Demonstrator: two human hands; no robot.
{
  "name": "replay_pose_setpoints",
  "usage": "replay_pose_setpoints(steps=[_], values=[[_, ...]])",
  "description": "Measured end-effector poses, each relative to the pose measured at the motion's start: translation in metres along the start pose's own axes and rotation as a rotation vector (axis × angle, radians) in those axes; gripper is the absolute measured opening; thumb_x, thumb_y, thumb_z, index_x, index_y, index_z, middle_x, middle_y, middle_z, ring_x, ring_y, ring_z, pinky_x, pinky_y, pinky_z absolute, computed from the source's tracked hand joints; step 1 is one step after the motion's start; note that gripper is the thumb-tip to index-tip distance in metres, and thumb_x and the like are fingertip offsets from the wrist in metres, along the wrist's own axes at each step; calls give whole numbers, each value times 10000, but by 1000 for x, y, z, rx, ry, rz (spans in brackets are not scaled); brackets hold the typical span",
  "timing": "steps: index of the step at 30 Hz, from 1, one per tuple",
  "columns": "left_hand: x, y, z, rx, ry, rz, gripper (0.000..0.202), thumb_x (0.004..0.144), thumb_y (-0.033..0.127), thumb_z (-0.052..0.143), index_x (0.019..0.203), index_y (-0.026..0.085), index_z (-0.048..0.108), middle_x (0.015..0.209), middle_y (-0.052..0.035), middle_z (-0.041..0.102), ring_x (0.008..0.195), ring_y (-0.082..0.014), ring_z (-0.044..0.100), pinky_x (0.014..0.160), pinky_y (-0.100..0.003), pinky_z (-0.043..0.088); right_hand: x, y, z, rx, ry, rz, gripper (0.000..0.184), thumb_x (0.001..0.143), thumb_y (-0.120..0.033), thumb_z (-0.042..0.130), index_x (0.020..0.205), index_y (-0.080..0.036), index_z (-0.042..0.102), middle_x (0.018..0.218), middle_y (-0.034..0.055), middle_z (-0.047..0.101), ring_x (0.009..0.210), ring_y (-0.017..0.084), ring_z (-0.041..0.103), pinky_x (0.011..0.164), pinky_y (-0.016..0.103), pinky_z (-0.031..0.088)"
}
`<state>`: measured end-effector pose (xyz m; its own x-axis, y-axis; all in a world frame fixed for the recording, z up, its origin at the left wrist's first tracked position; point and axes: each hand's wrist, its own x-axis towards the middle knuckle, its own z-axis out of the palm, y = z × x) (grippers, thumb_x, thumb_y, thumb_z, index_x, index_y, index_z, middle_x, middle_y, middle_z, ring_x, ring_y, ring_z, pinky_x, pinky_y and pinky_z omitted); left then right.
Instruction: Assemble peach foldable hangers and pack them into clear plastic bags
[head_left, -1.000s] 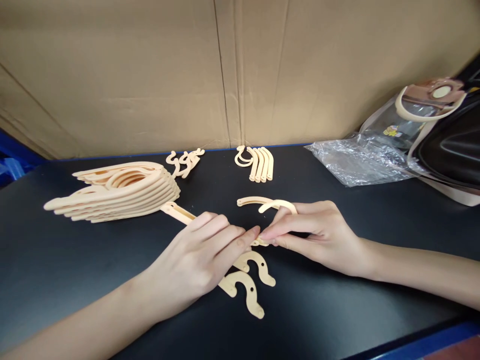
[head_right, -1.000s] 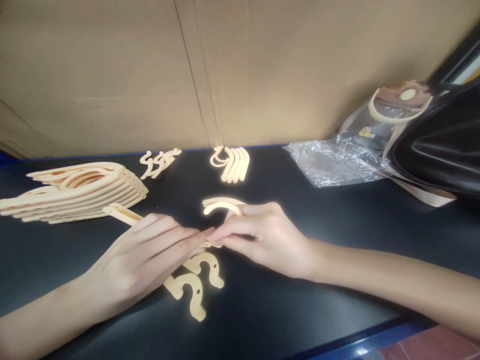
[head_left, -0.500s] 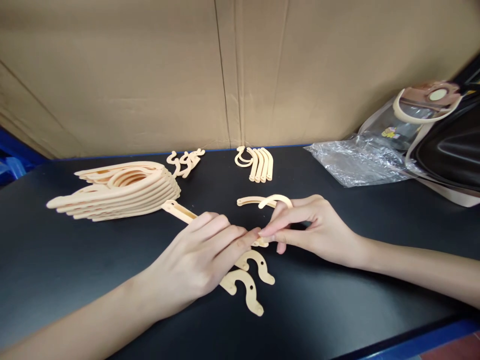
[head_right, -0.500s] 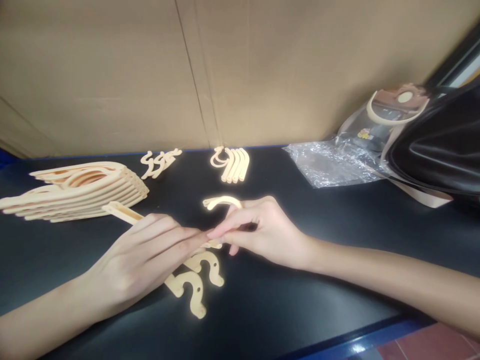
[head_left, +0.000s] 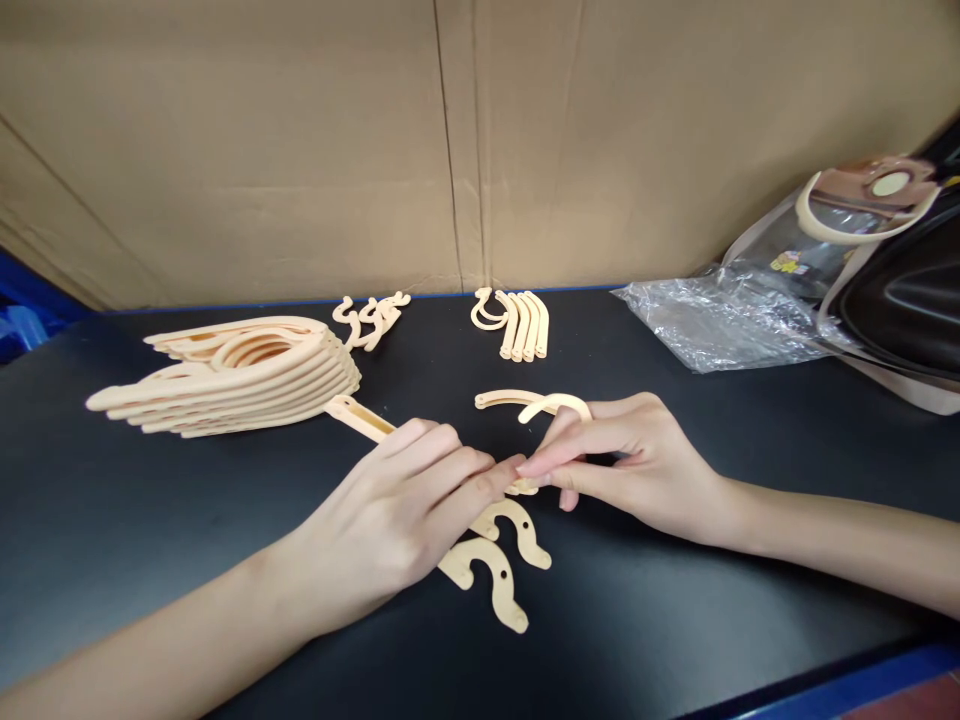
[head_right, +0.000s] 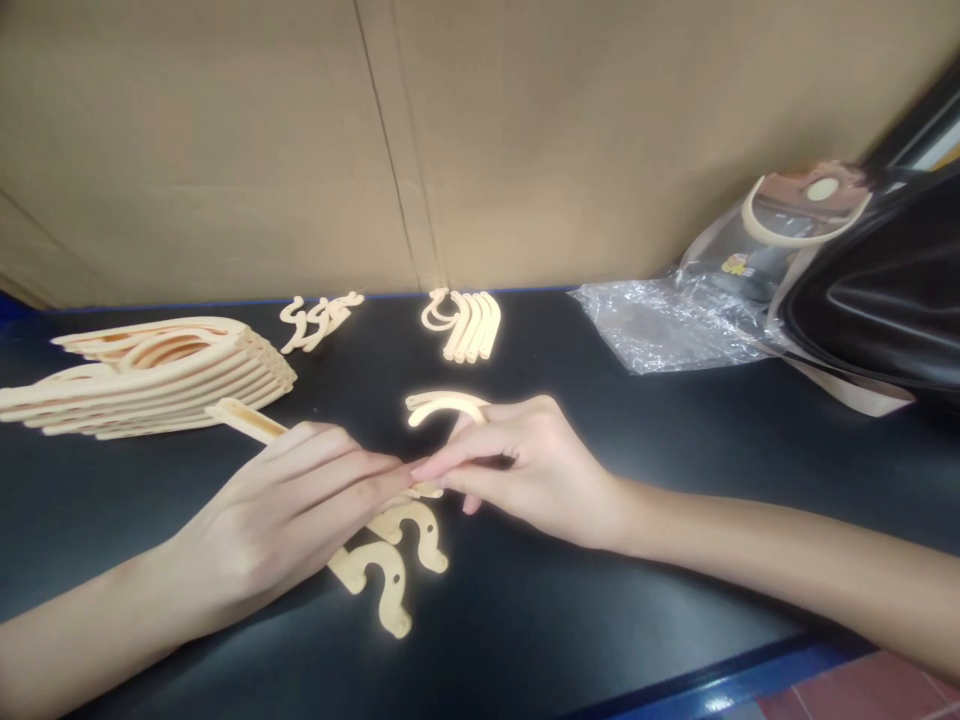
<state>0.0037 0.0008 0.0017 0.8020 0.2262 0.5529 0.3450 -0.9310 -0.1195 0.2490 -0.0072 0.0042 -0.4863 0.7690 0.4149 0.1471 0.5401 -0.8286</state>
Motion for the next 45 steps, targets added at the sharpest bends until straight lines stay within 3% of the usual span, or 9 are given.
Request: replay_pose_setpoints(steps=[6, 12, 17, 21, 25, 29, 33, 39, 45], values=[[0, 0, 2, -25, 8, -53, 253, 1004, 79, 505, 1246, 90, 577, 976, -79, 730, 772, -186, 529, 649, -336, 382, 0, 0, 1, -46, 44, -32, 90, 883, -196, 732, 937, -205, 804, 799, -18, 745, 553, 67, 694, 571, 183, 564], [6, 1, 4, -75, 23, -86, 224, 1022, 90, 470, 1218, 99, 578, 970, -74, 740, 722, -169, 509, 616, -326, 369, 2, 1, 2, -167, 62, -163, 108, 902, -127, 690, 930, -170, 785, 720, -16, 728, 566, 69, 678, 577, 181, 546], [13, 9, -5, 1, -23, -145, 206, 989, 64, 506, 1183, 103, 567, 855, -41, 703, 693, -178, 516, 605, -331, 355, 1, -1, 0, -342, 11, -293, 139, 953, -125, 620, 962, -154, 757, 835, 22, 745, 656, 64, 677, 678, 160, 566], [15, 14, -16, -23, -37, -232, 146, 998, 92, 494, 1107, 148, 574, 829, -24, 658, 677, -166, 547, 604, -307, 408, -2, 1, 0, -390, -15, -379, 290, 930, -93, 642, 1206, -181, 658, 997, 20, 752, 814, 76, 699, 772, 165, 573], [15, 14, -23, -454, -73, -551, 180, 1006, 188, 522, 1172, 252, 548, 866, 32, 653, 677, -112, 626, 590, -206, 496, 1, 6, -6, -377, 112, -426, 491, 912, -58, 632, 1367, -204, 520, 1020, 14, 742, 803, 89, 692, 760, 207, 580], [18, 8, -24, -1118, -80, -978, 115, 998, 290, 537, 1106, 268, 503, 913, 50, 661, 514, -59, 591, 512, -170, 544, 9, 15, -17, -685, 139, -313, 185, 957, -142, 601, 1116, -206, 670, 957, 35, 725, 857, 163, 651, 773, 311, 550], [17, -5, -20, -1501, -57, -1069, 160, 977, 318, 597, 1084, 250, 500, 850, 54, 644, 477, -59, 589, 489, -184, 568, 14, 24, -21, -874, 79, -110, 239, 950, -342, 645, 1084, -157, 713, 1002, 85, 702, 874, 223, 617, 750, 381, 531], [18, -14, -19, -1544, 110, -1298, 132, 1020, 307, 517, 968, 199, 574, 653, 69, 531, 460, -52, 499, 443, -152, 529, 14, 25, -20, -915, -16, -28, 190, 997, -283, 559, 966, -168, 707, 921, 62, 679, 820, 214, 594, 742, 378, 502], [22, -13, -18, -1559, 98, -1375, 109, 979, 194, 550, 887, 158, 596, 711, 18, 611, 546, -86, 581, 520, -172, 563, 14, 19, -18, -701, -19, -54, 136, 1045, -239, 434, 1020, -172, 549, 907, 53, 663, 767, 168, 624, 693, 306, 515]])
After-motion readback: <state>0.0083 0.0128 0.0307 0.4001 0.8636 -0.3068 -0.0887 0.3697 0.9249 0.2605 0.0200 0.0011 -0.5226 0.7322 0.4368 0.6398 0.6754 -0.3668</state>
